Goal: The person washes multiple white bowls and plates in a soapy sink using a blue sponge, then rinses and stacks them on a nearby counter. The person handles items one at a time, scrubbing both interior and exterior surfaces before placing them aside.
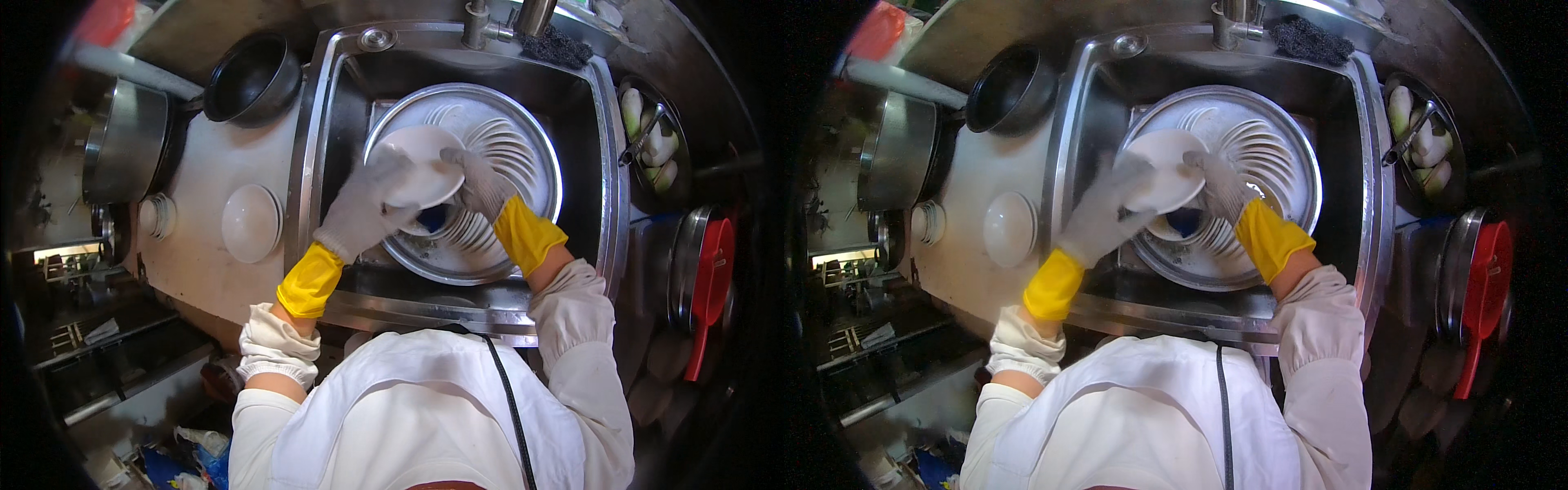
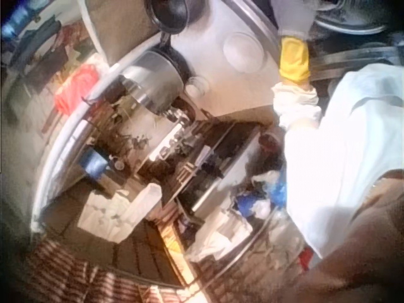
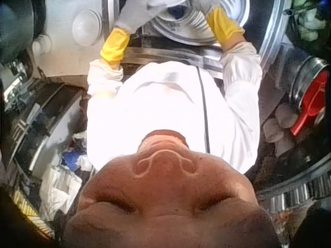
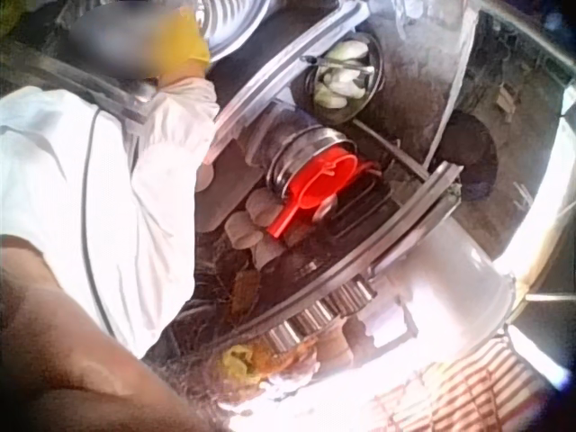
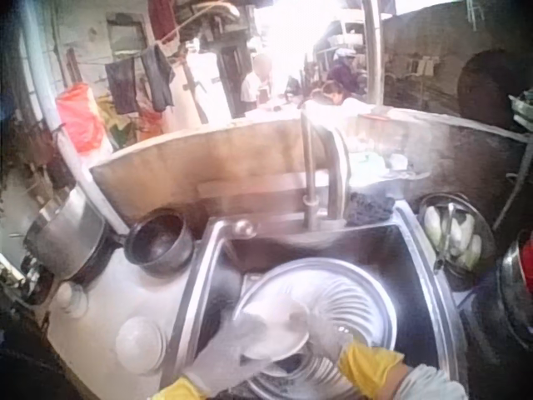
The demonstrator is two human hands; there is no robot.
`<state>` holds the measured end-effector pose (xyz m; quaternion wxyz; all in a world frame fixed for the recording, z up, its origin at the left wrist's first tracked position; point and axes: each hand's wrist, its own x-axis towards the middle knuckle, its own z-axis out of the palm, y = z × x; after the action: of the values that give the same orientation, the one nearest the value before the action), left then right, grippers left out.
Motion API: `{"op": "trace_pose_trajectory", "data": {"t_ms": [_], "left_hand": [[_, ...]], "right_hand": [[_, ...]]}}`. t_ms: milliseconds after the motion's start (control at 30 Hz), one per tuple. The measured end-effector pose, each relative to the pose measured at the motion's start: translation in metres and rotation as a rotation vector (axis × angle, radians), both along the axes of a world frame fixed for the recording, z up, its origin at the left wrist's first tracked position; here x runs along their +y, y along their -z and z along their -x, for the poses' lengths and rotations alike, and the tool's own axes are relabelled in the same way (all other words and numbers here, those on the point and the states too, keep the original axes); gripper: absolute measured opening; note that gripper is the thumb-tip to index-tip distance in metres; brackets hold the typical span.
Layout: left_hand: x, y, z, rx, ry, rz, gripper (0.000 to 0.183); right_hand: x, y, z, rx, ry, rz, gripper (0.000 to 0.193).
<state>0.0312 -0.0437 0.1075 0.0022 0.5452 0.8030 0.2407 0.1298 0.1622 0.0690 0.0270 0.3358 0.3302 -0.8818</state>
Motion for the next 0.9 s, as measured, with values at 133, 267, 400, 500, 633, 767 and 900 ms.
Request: {"op": "trace_pose_trajectory", "data": {"t_ms": [133,267,400,500,633,767,900], "left_hand": [[0.015,-0.025,0.001,0.015,0.097,0.391,0.042],[0.017,-0.024,0.013,-0.705,-0.420,-0.040,0.036],[0.001,-0.006,0.013,-1.373,-0.824,-0.449,0.052],[-0.013,0.003,0.005,-1.510,-0.881,-0.460,0.052],[-0.024,0.007,-0.002,-1.343,-0.693,-0.431,0.050],[-0.017,0.021,-0.006,-1.628,-0.539,-0.569,0.047],[-0.002,0.033,-0.011,-1.036,-0.539,-0.141,0.042]], "right_hand": [[0.009,-0.001,0.017,0.267,-0.110,0.170,0.061],[-0.014,0.032,0.021,0.021,-0.246,-0.502,0.062],[-0.072,0.100,0.003,-0.300,-0.653,-1.980,0.052],[-0.083,0.139,0.008,-0.130,-0.607,-1.819,0.044],[-0.044,0.119,0.027,-0.049,-0.173,-0.935,0.033],[-0.048,0.036,0.011,0.079,0.088,-0.815,0.035],[-0.068,-0.020,0.010,0.509,-0.023,-1.673,0.050]]}}
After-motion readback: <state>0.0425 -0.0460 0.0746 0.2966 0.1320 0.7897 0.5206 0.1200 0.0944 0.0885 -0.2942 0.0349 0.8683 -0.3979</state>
